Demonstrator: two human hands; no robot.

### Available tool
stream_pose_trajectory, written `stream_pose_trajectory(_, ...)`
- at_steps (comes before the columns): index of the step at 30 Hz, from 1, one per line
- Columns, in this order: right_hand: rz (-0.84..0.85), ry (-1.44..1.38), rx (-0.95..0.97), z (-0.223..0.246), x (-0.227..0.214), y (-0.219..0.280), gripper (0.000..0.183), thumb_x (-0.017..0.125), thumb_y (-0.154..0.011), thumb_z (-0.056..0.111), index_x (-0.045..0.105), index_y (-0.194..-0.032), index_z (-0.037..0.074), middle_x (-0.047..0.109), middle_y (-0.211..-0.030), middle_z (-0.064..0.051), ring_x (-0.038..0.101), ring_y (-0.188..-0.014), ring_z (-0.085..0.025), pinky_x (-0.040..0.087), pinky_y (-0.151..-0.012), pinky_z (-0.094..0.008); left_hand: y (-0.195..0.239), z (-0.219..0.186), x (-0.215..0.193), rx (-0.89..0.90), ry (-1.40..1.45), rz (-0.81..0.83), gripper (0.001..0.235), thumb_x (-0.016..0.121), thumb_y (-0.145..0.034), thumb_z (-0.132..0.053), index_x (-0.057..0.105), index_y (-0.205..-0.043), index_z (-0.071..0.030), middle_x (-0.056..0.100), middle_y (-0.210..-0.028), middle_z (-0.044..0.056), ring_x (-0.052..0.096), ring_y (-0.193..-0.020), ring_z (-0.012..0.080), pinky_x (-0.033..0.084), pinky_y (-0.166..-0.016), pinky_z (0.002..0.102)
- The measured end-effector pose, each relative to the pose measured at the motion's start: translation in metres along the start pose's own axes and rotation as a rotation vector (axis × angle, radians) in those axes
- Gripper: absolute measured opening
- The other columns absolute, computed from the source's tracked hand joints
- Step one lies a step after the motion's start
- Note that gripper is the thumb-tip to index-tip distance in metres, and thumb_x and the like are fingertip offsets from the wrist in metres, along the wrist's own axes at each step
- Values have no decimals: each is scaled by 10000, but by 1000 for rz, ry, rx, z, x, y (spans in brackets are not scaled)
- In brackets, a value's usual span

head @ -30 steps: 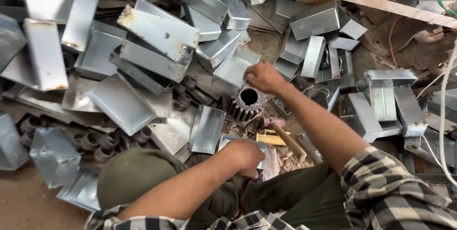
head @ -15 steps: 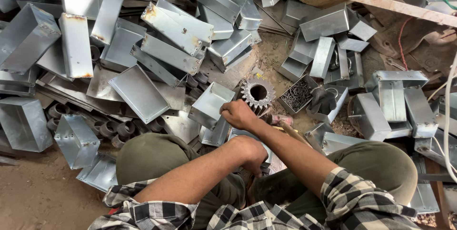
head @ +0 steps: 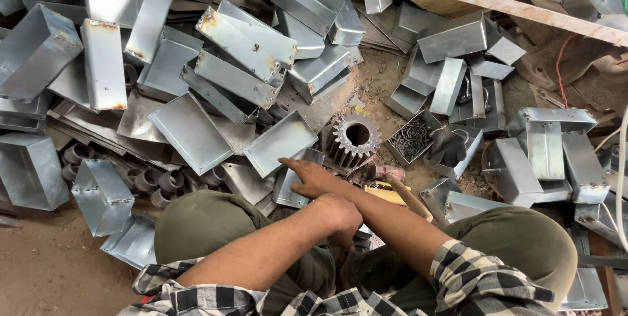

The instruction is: The person uses a hammer to straighten and flatten metal casings while sitting on the floor, handling each piece one at a time and striking them against a metal gear surface.

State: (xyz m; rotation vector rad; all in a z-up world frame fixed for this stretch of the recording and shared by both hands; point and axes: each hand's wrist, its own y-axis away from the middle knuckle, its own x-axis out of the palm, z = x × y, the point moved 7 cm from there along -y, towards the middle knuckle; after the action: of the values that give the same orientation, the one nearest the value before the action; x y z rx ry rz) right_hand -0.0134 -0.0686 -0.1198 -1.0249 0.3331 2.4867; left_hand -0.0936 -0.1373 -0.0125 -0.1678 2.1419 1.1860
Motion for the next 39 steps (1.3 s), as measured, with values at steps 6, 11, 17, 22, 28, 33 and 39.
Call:
stream_pose_trajectory(6,72,-75,82,4,-8,6,983,696,-768,173,211,-1622,142,560,-1405,-303,607,-1184,-441,472,-1075,-478,-1,-3,-1,-2,-22,15,467,761,-844,-509,806,-1096,-119,805,-1107,67,733,-1074,262,559,-944,440)
stream_pose_trajectory(11,278,-34,102,4,-61,2,679,682,-905,286,446,-1534,186,719,-1281,-149,720,-1126,-316,538,-1034,-424,-2,3,-16,34,-4,-176,506,762,-840,-477,725,-1247,-179,734,-1219,74,687,-1145,295,540,-961,467)
stream_pose_trajectory(17,277,364,186,13,-201,39,598,666,-913,329,526,-1476,186,681,-1287,-159,661,-1142,-326,512,-1010,-483,-8,24,-23,12,49,-214,517,764,-844,-450,703,-1269,-163,728,-1247,86,680,-1173,308,527,-986,472)
stream_pose_trajectory(22,183,281,351,-14,-247,86,575,642,-909,372,535,-1447,198,686,-1305,-136,695,-1125,-296,520,-1013,-463,-20,31,-18,-25,47,-165,557,769,-839,-469,679,-1310,-187,707,-1269,91,666,-1182,322,537,-973,482)
stream_pose_trajectory(28,217,460,575,-106,-217,122,541,639,-898,336,590,-1427,235,715,-1264,-144,687,-1151,-352,525,-1037,-455,-35,37,-17,-26,58,-143,558,768,-836,-455,671,-1339,-232,714,-1268,92,663,-1186,326,530,-989,468)
stream_pose_trajectory(33,273,445,583,-140,-211,130,550,685,-874,343,598,-1404,229,677,-1312,-125,646,-1189,-367,504,-1043,-476,-33,44,-16,-84,75,-151,544,757,-869,-463,678,-1325,-176,702,-1300,87,647,-1221,318,524,-1001,472)
stream_pose_trajectory(39,249,445,551,-130,-212,121,565,689,-887,353,586,-1430,238,683,-1311,-133,643,-1202,-363,493,-1067,-469,-45,45,-7,-87,53,-85,621,771,-863,-469,620,-1398,-193,655,-1372,83,612,-1275,302,495,-1047,460)
